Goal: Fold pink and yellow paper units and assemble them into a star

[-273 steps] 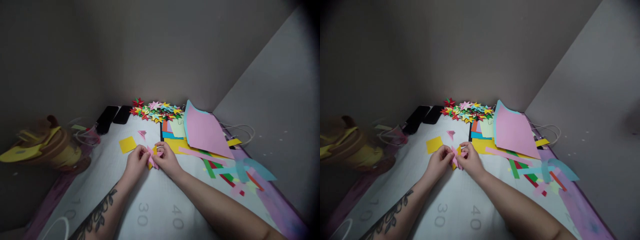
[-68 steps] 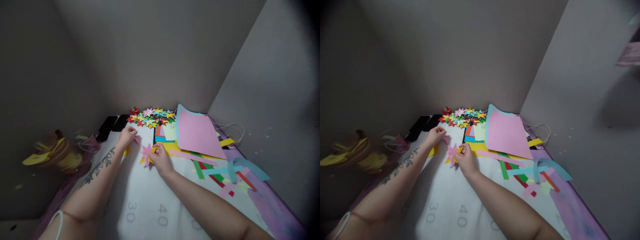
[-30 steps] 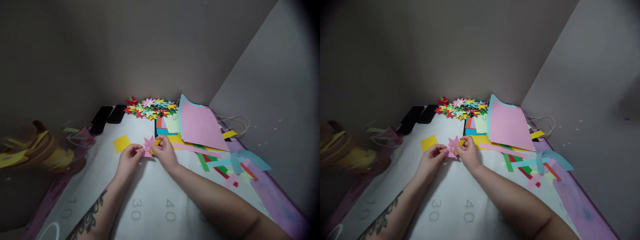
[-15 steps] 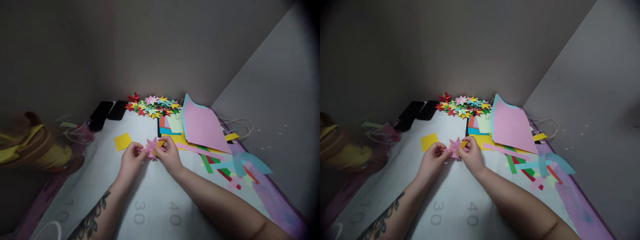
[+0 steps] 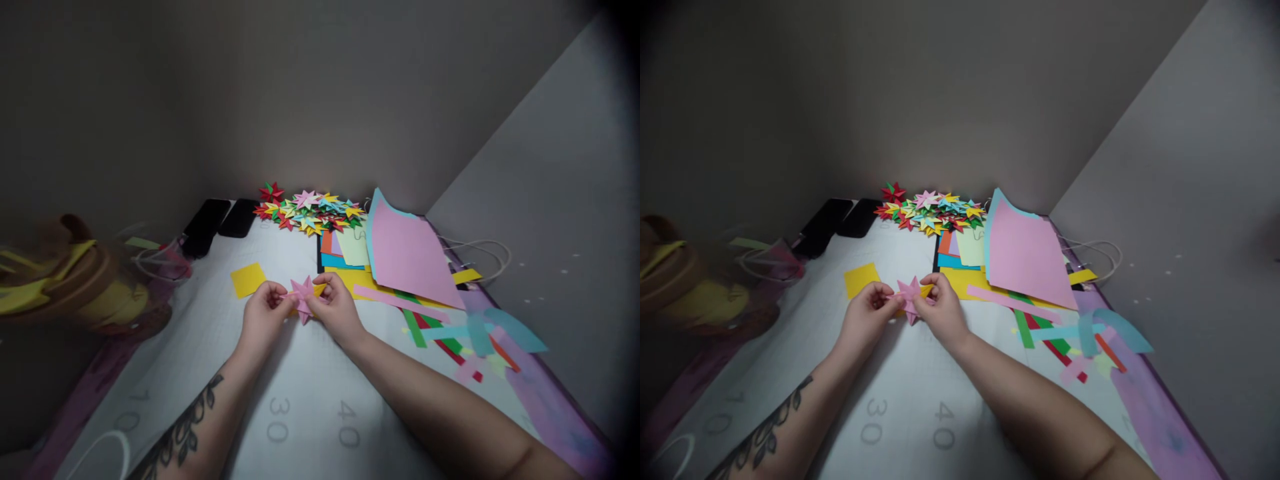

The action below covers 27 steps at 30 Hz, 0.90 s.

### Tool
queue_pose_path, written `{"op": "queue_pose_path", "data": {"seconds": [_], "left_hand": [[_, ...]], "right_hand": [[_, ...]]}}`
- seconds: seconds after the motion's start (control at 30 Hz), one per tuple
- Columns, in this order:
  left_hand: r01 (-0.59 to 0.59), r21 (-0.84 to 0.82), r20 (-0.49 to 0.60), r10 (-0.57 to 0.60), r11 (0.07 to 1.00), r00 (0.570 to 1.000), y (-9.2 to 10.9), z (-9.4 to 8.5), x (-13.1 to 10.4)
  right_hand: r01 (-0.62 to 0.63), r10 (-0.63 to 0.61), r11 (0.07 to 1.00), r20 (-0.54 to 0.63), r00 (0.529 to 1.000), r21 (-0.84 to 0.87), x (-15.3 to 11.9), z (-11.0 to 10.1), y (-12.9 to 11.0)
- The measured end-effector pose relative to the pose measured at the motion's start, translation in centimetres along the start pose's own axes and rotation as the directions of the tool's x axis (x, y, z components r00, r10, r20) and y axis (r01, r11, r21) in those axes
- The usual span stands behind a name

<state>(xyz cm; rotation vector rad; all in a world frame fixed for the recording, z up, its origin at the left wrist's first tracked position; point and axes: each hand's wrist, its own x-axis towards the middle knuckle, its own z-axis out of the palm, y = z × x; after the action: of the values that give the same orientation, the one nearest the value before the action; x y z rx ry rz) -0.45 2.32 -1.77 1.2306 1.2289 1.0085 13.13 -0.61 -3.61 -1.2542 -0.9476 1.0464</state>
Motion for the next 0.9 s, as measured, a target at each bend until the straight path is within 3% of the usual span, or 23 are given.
{"op": "queue_pose_path", "data": {"seconds": [0.47,0.7,0.9], "left_hand": [[0.022,-0.088,0.038,-0.019,0.996,0.999,-0.12,-0.19,0.24],[-0.004,-0.064,0.038,0.007,0.998,0.999,-0.17,0.09,0.03],[0.057,-0.169,0.051,-0.049,0.984,0.998,-0.47,0.12,0.10]], "right_hand": [[-0.069,0.066,0.997,0.106,0.992,0.024,0.00,-0.08,-0.62],[-0.034,0.032,0.999,0.059,0.998,0.034,-0.04,-0.06,-0.41],[-0.024,0.022,0.999,0.032,0.999,0.049,-0.22,-0.03,-0.42]]}}
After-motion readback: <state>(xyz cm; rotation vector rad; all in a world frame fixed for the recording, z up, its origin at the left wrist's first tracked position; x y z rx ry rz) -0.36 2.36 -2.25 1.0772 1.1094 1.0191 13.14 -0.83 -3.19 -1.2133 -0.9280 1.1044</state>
